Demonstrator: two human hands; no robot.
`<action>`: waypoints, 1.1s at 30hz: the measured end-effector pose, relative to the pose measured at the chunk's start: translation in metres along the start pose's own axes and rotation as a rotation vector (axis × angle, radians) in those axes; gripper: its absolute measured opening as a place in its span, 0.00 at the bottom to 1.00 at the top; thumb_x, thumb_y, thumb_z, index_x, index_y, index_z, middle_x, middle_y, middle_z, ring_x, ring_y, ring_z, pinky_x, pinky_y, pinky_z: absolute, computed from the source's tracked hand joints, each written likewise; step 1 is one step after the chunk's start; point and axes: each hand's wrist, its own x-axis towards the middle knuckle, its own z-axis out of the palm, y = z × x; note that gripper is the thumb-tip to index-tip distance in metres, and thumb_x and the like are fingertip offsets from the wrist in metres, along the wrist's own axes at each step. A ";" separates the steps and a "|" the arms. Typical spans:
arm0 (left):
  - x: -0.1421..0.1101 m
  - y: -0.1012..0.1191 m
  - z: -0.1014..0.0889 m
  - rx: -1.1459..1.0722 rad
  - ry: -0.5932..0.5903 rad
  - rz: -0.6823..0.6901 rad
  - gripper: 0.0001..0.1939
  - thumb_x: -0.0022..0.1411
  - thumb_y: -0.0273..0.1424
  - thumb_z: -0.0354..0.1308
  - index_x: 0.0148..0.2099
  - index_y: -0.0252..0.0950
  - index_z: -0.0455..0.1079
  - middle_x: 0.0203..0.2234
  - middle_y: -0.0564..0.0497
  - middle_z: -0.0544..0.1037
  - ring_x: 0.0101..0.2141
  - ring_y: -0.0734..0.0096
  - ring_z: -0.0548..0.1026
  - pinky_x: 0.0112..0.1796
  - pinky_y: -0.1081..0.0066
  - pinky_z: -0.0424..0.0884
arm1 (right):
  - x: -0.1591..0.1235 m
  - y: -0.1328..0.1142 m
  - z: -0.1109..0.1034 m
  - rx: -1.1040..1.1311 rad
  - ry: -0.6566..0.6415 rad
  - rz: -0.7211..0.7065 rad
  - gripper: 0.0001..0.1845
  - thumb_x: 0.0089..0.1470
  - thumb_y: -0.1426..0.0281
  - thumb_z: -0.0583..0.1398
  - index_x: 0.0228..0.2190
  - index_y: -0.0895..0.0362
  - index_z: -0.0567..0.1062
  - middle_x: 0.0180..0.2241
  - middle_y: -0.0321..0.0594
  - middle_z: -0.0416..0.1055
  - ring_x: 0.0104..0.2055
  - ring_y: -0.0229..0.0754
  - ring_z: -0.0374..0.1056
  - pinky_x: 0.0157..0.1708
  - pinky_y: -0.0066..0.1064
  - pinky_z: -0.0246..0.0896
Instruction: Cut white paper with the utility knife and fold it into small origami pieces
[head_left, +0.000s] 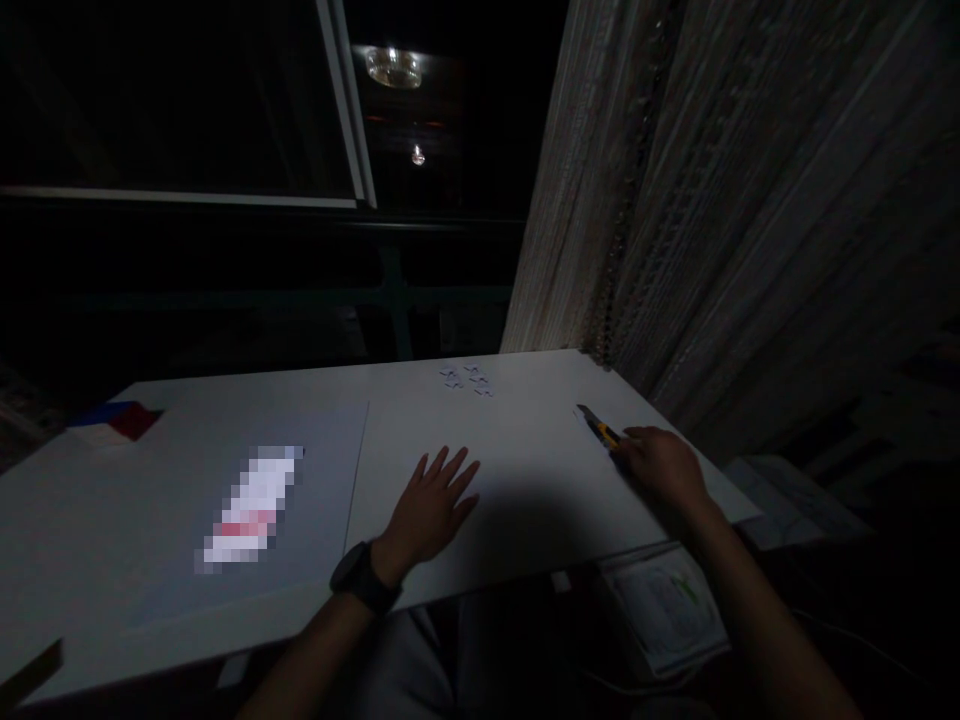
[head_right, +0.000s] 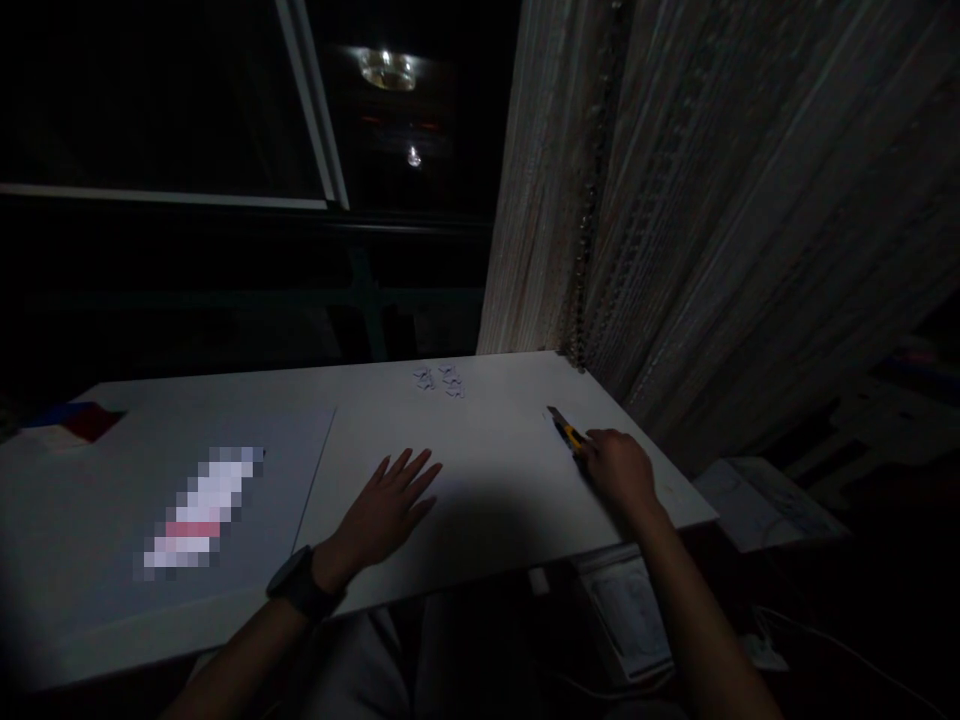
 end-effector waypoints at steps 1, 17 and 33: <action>0.000 0.000 0.000 0.000 0.006 -0.002 0.24 0.66 0.41 0.42 0.62 0.44 0.52 0.61 0.47 0.55 0.61 0.55 0.50 0.56 0.49 0.50 | -0.001 0.010 -0.001 -0.028 -0.058 0.008 0.18 0.54 0.65 0.52 0.41 0.58 0.75 0.39 0.51 0.73 0.42 0.50 0.68 0.37 0.35 0.60; 0.001 0.002 -0.005 -0.073 -0.014 0.007 0.21 0.66 0.39 0.43 0.60 0.47 0.57 0.60 0.49 0.58 0.60 0.56 0.51 0.56 0.47 0.48 | 0.010 0.030 0.006 0.009 -0.355 0.000 0.28 0.53 0.64 0.53 0.54 0.62 0.59 0.37 0.53 0.73 0.35 0.50 0.70 0.28 0.32 0.57; 0.001 0.017 -0.025 -0.158 -0.164 0.159 0.25 0.65 0.39 0.42 0.63 0.45 0.49 0.60 0.50 0.58 0.61 0.54 0.46 0.56 0.42 0.38 | 0.000 0.009 -0.036 1.417 -0.439 0.193 0.30 0.41 0.71 0.60 0.49 0.55 0.65 0.42 0.51 0.70 0.36 0.45 0.70 0.34 0.34 0.64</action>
